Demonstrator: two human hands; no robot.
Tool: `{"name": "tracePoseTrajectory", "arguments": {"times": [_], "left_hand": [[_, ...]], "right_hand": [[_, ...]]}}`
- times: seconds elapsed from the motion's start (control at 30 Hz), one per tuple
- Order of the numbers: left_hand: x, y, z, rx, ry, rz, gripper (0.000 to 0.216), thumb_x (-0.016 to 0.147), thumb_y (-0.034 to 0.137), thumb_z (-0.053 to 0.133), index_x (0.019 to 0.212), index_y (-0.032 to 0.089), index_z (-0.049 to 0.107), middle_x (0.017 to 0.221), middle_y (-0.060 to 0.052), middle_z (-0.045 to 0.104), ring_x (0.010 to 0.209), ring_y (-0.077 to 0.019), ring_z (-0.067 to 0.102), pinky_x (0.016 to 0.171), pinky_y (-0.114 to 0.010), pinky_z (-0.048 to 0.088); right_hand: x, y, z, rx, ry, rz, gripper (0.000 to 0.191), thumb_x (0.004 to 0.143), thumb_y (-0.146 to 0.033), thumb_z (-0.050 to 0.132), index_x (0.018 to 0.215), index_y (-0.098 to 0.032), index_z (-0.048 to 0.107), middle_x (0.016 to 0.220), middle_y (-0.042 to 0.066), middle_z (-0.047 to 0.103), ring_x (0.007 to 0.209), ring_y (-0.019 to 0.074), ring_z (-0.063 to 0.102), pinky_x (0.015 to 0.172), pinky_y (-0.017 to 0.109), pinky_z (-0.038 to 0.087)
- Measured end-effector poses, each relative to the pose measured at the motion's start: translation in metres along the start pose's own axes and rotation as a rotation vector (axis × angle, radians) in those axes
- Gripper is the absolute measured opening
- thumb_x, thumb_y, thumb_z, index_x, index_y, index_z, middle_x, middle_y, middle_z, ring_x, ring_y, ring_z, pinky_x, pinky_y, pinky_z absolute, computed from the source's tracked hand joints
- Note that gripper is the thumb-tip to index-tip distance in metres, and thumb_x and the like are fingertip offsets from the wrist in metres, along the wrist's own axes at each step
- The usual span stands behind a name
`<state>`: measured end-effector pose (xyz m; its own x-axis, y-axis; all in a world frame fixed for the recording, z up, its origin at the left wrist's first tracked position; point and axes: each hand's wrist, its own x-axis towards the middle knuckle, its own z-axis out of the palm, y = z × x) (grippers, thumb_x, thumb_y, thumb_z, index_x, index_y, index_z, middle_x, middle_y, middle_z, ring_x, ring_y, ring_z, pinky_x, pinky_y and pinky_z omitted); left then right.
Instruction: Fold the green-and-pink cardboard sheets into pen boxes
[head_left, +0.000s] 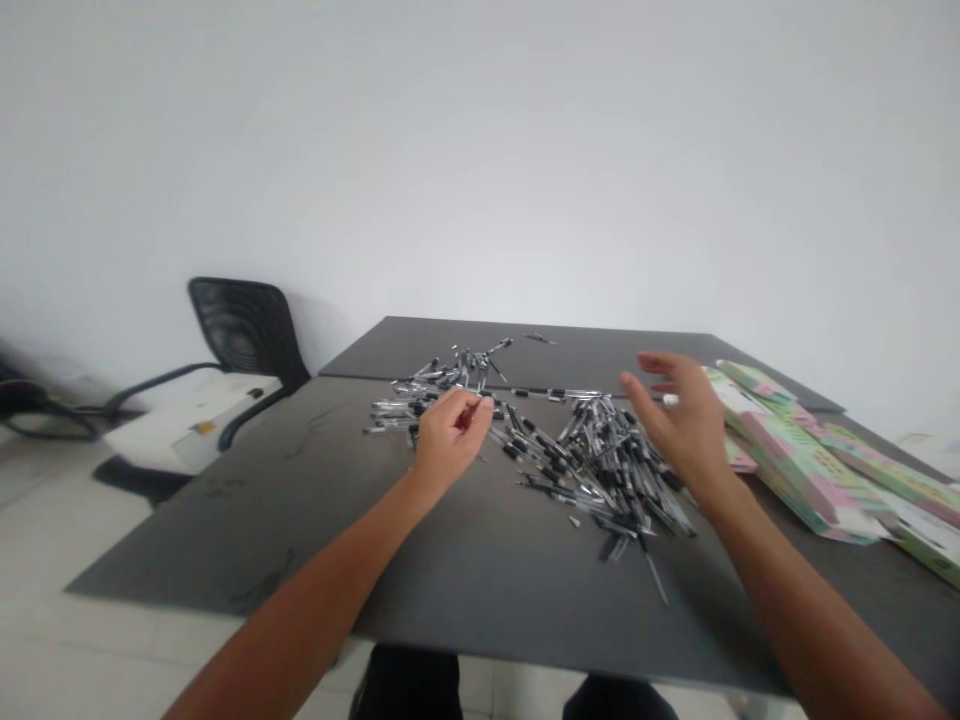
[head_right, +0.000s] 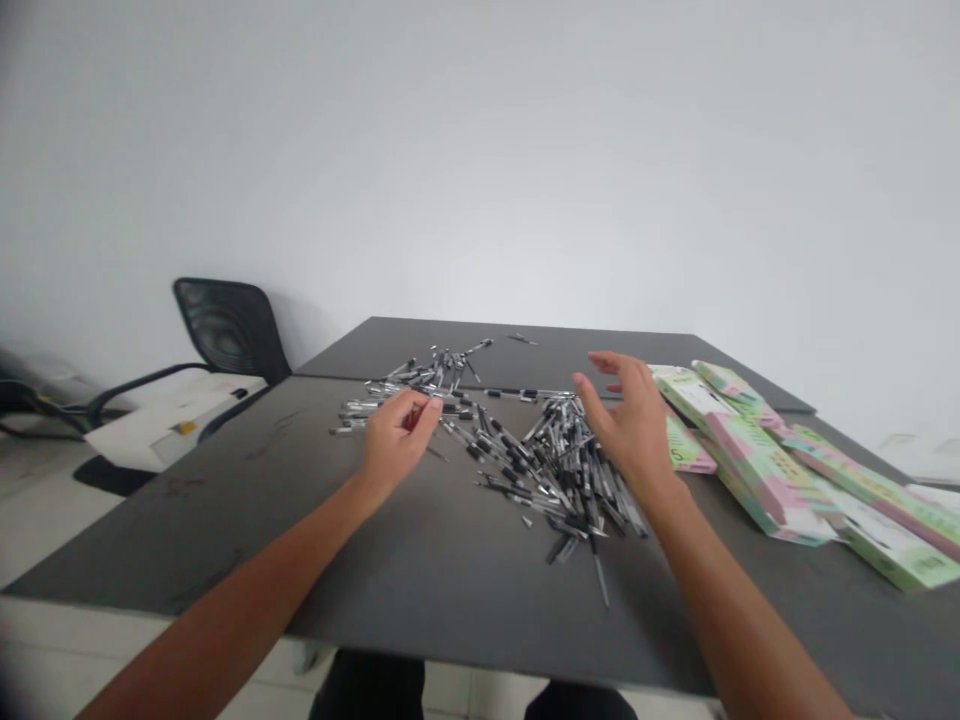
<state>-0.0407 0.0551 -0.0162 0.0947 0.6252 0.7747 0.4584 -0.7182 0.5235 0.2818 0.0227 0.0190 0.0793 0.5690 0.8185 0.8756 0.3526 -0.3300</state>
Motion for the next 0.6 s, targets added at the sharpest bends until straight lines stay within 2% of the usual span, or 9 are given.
{"name": "tracePoseTrajectory", "arguments": {"times": [0.1,0.17,0.3,0.37,0.43,0.5,0.6], "left_hand": [[0.009,-0.017,-0.009,0.063,0.073,-0.061,0.039,0.107,0.037,0.055,0.071,0.024,0.054,0.067,0.002,0.051,0.066,-0.0170,0.050,0.067,-0.033,0.038],[0.013,-0.029,-0.014,0.093,0.105,-0.093,0.039,0.108,0.037,0.051,0.071,0.024,0.053,0.069,0.001,0.054,0.068,-0.0178,0.052,0.068,-0.033,0.038],[0.025,-0.046,-0.029,0.154,0.163,-0.150,0.038,0.109,0.033,0.043,0.074,0.024,0.054,0.072,0.000,0.057,0.073,-0.0190,0.056,0.072,-0.033,0.041],[0.035,-0.052,-0.040,0.202,0.185,-0.169,0.037,0.109,0.029,0.037,0.074,0.025,0.050,0.072,0.000,0.055,0.074,-0.0191,0.055,0.073,-0.033,0.041],[0.047,-0.058,-0.052,0.262,0.175,-0.177,0.037,0.108,0.027,0.038,0.073,0.025,0.048,0.074,0.000,0.054,0.076,-0.0189,0.054,0.076,-0.032,0.041],[0.057,-0.064,-0.062,0.327,0.143,-0.176,0.036,0.107,0.027,0.044,0.071,0.025,0.046,0.074,0.000,0.051,0.079,-0.0187,0.052,0.079,-0.032,0.040],[0.060,-0.076,-0.072,0.408,0.122,-0.185,0.038,0.104,0.028,0.052,0.068,0.025,0.040,0.071,0.002,0.044,0.076,-0.0187,0.047,0.077,-0.033,0.036]], "right_hand": [[0.017,0.021,0.024,0.012,0.088,0.070,0.047,0.103,-0.051,0.063,0.139,-0.022,0.062,0.133,0.020,0.069,0.112,0.0339,0.074,0.084,0.048,0.066],[0.016,0.034,0.028,-0.021,0.128,0.093,0.050,0.103,-0.051,0.062,0.144,-0.022,0.059,0.139,0.022,0.065,0.113,0.0350,0.073,0.087,0.050,0.066],[0.004,0.054,0.009,-0.114,0.114,0.146,0.058,0.104,-0.051,0.061,0.152,-0.018,0.053,0.144,0.026,0.061,0.121,0.0371,0.070,0.094,0.051,0.064],[0.001,0.065,-0.008,-0.149,0.078,0.199,0.060,0.103,-0.055,0.063,0.149,-0.016,0.058,0.136,0.025,0.068,0.117,0.0376,0.071,0.094,0.050,0.062],[0.001,0.079,-0.022,-0.173,-0.032,0.262,0.055,0.100,-0.059,0.067,0.136,-0.018,0.070,0.117,0.020,0.078,0.106,0.0366,0.075,0.093,0.050,0.059],[0.004,0.091,-0.031,-0.192,-0.222,0.330,0.050,0.095,-0.066,0.070,0.116,-0.022,0.080,0.097,0.013,0.083,0.093,0.0340,0.077,0.088,0.048,0.058],[0.005,0.102,-0.032,-0.176,-0.528,0.355,0.045,0.084,-0.070,0.076,0.094,-0.028,0.087,0.082,0.006,0.083,0.078,0.0298,0.077,0.074,0.041,0.056]]}}
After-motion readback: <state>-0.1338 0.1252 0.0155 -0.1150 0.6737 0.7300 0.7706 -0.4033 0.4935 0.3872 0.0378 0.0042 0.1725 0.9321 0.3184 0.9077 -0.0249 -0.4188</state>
